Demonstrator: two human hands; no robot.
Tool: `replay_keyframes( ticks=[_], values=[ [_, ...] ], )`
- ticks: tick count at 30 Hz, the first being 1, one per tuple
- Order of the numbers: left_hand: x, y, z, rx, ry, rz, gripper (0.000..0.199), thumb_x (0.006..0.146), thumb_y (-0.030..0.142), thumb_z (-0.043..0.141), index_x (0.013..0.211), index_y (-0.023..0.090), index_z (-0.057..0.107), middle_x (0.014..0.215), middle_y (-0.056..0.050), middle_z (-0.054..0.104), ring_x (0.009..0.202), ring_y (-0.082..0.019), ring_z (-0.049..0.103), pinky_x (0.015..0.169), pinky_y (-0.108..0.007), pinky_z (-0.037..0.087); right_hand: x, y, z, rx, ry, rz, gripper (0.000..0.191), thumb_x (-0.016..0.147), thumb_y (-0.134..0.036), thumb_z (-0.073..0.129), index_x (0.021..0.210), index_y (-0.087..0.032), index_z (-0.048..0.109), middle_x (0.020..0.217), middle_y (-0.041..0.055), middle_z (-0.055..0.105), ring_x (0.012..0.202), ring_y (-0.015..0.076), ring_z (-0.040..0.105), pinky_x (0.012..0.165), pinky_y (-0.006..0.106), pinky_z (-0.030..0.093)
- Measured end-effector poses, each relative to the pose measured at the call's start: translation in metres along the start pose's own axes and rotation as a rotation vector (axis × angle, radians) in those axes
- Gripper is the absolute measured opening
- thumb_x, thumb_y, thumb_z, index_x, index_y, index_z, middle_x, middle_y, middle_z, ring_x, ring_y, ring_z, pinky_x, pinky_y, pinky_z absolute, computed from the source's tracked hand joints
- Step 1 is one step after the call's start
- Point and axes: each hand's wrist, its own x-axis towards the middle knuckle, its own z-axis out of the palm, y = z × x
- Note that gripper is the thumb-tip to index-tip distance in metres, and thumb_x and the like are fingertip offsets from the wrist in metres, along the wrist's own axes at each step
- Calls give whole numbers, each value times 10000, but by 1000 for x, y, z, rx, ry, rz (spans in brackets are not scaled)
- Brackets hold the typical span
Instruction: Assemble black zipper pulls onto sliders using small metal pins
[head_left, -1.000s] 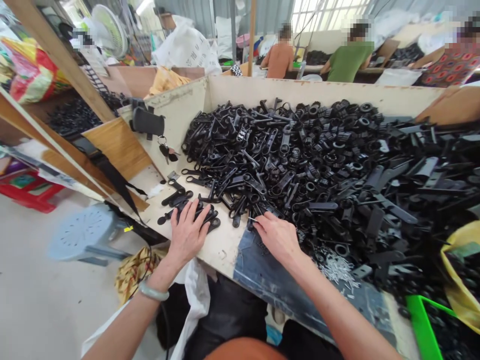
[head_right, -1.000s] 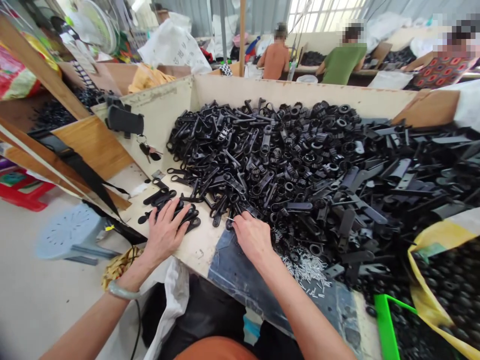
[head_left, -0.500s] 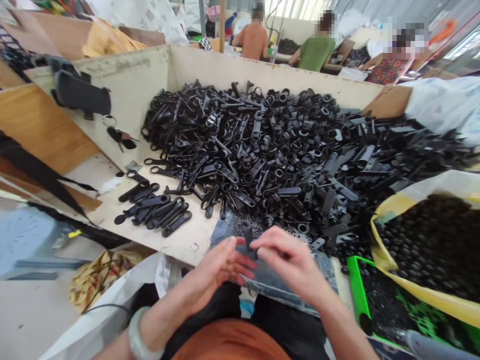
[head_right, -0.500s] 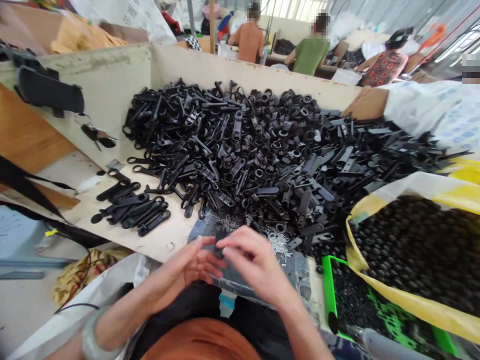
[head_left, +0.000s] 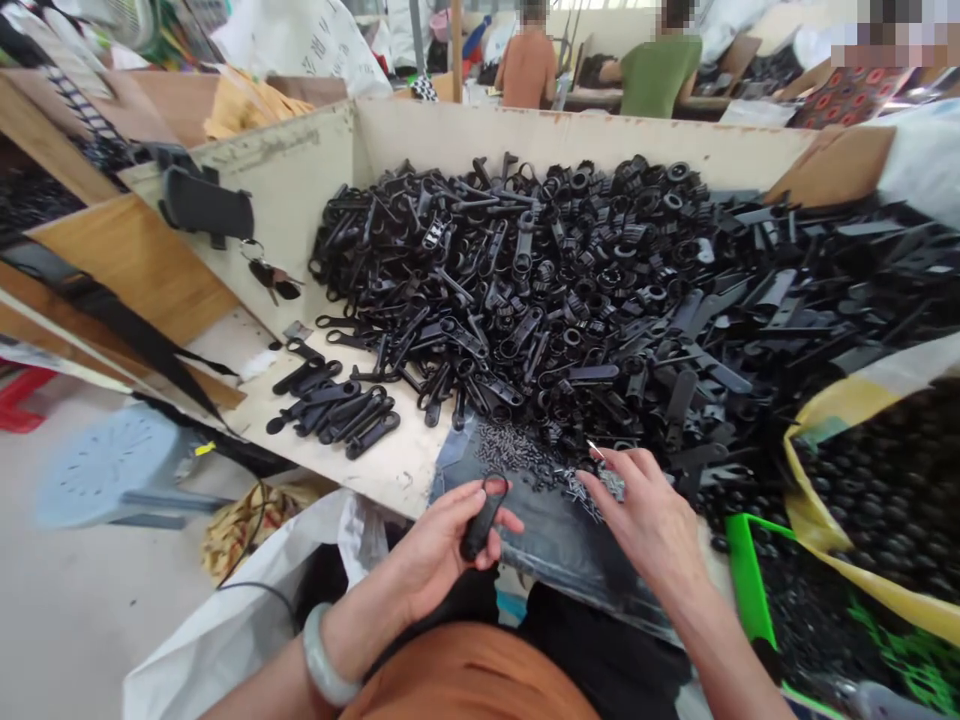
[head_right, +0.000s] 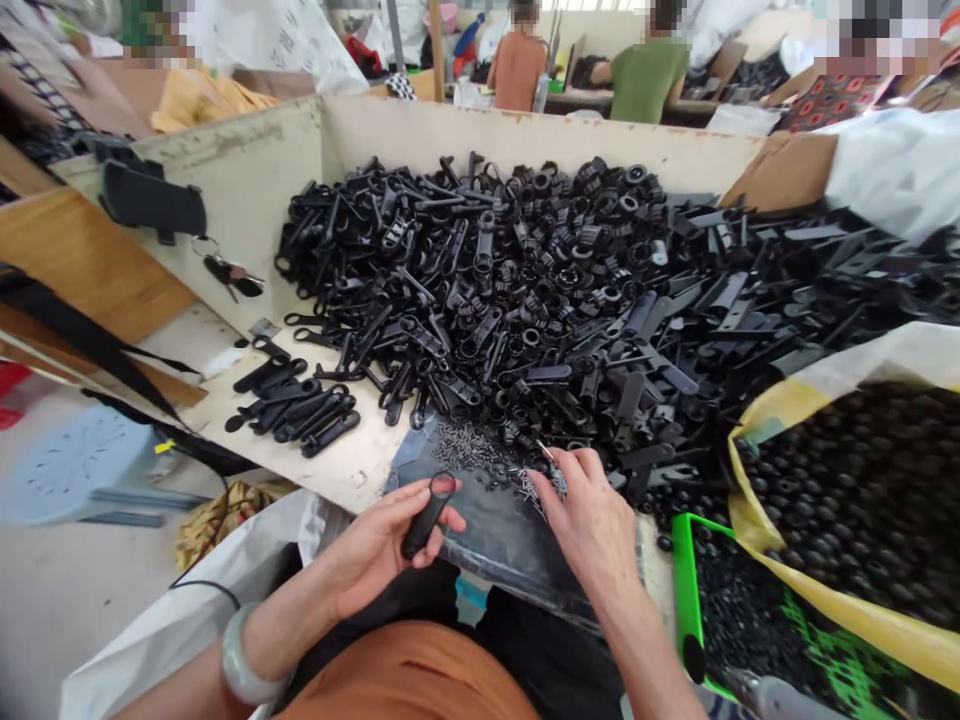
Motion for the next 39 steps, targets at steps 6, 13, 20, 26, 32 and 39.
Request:
replay_keyframes(
  ticks=[6, 13, 20, 26, 32, 39],
  values=[
    [0, -2, -2, -55, -13, -30, 365, 934, 380, 605, 1172, 104, 634, 832, -95, 716, 568, -99, 555, 521, -203, 375, 1, 4, 4, -21, -18, 43, 360, 968, -480, 517, 1115, -236, 737, 1062, 63, 735, 665, 197, 663, 572, 312, 438],
    [1, -8, 9, 87, -33, 54, 446, 903, 472, 686, 1195, 144, 609, 806, -22, 650, 598, -76, 507, 548, -193, 362, -16, -39, -4, 849, -220, 71, 337, 967, -445, 563, 1092, -212, 772, 998, 76, 769, 854, 211, 709, 754, 301, 558],
    [1, -14, 18, 128, 5, 162, 508, 811, 521, 786, 1107, 149, 607, 725, 42, 542, 593, -59, 433, 526, -182, 320, -35, -77, 21, 878, -122, -146, 289, 1031, -316, 516, 1150, -213, 759, 963, 70, 765, 862, 183, 729, 793, 275, 585],
    [0, -15, 8, 63, 27, 168, 503, 778, 493, 822, 1093, 163, 610, 766, 41, 554, 569, -47, 437, 501, -183, 306, -43, -67, 27, 720, -76, -208, 295, 960, -309, 644, 1236, -219, 693, 1059, 67, 801, 745, 165, 771, 655, 220, 614],
    [-3, -14, 5, 92, -52, 181, 421, 885, 497, 706, 1116, 150, 644, 763, 12, 592, 573, -55, 482, 528, -186, 325, -48, -66, 28, 916, -113, -57, 262, 980, -336, 604, 1186, -236, 732, 1106, 88, 771, 938, 207, 751, 806, 305, 623],
    [-4, -17, 2, 112, -46, 132, 419, 920, 510, 628, 1137, 152, 654, 813, -18, 623, 570, -73, 520, 518, -200, 331, -45, -72, 31, 1183, -118, 159, 259, 915, -404, 701, 1081, -236, 808, 997, 72, 681, 816, 172, 682, 698, 289, 586]
  ],
)
